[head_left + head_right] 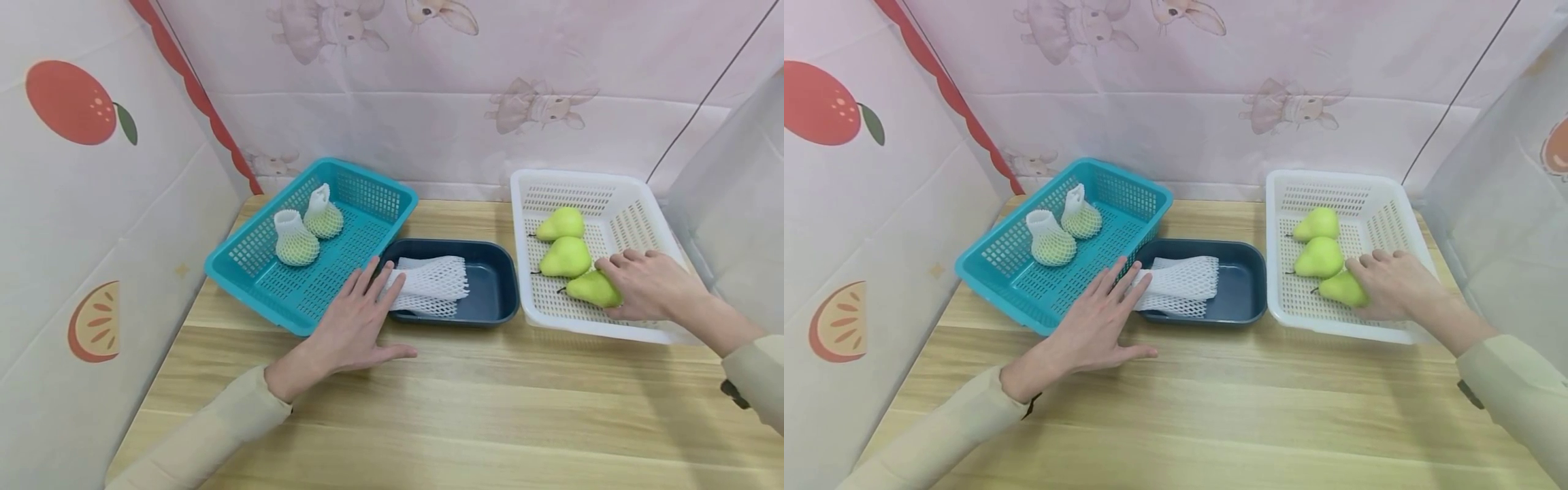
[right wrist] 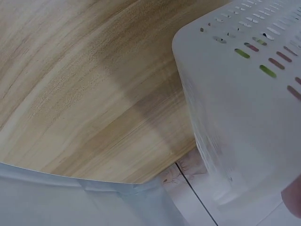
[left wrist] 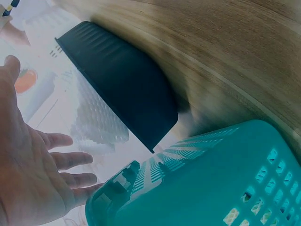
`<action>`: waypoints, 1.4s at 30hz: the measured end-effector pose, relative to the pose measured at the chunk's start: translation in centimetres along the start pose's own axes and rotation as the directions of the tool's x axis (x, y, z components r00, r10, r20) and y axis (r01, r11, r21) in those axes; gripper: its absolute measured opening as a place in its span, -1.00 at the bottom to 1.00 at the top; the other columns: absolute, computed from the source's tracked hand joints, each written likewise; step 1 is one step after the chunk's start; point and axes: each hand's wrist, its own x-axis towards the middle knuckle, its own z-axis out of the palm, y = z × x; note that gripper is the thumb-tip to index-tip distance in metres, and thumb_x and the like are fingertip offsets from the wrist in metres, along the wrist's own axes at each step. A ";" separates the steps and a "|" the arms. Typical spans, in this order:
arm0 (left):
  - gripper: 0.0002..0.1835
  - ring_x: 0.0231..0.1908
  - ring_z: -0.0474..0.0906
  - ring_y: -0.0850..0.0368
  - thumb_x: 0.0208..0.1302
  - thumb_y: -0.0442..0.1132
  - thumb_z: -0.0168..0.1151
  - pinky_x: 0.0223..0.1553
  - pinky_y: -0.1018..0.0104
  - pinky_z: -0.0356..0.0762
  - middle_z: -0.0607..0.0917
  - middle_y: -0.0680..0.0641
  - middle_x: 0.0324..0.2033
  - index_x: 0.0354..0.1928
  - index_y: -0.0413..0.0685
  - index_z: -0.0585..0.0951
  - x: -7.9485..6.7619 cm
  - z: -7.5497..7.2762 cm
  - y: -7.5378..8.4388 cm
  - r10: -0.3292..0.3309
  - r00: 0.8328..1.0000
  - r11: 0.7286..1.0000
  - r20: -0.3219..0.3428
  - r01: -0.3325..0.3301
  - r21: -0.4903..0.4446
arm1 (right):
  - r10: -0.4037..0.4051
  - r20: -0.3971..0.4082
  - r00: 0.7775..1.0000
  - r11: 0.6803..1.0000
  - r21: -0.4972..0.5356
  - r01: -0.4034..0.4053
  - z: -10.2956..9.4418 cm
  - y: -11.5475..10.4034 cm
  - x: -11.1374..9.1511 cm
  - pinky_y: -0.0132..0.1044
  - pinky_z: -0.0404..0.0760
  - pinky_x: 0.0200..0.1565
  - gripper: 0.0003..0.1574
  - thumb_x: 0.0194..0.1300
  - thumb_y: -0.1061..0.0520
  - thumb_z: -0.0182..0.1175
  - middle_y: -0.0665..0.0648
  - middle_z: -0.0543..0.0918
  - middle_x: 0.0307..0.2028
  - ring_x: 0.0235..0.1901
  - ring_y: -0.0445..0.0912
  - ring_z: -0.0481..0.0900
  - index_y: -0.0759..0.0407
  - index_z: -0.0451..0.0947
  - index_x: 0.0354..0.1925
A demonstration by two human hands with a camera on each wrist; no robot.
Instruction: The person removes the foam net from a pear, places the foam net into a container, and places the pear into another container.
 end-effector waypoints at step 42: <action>0.25 0.63 0.16 -0.25 0.16 0.68 0.10 0.60 -0.22 0.21 0.33 -0.24 0.59 0.65 -0.07 0.20 -0.9 -3.7 -4.6 0.009 1.000 0.998 -0.023 -0.008 0.066 | 0.187 -0.324 0.927 0.978 0.148 -0.146 -4.4 -5.1 -2.0 0.36 0.56 0.12 0.31 -0.04 -0.56 0.40 0.36 0.56 0.34 0.27 0.39 0.54 0.15 0.40 0.46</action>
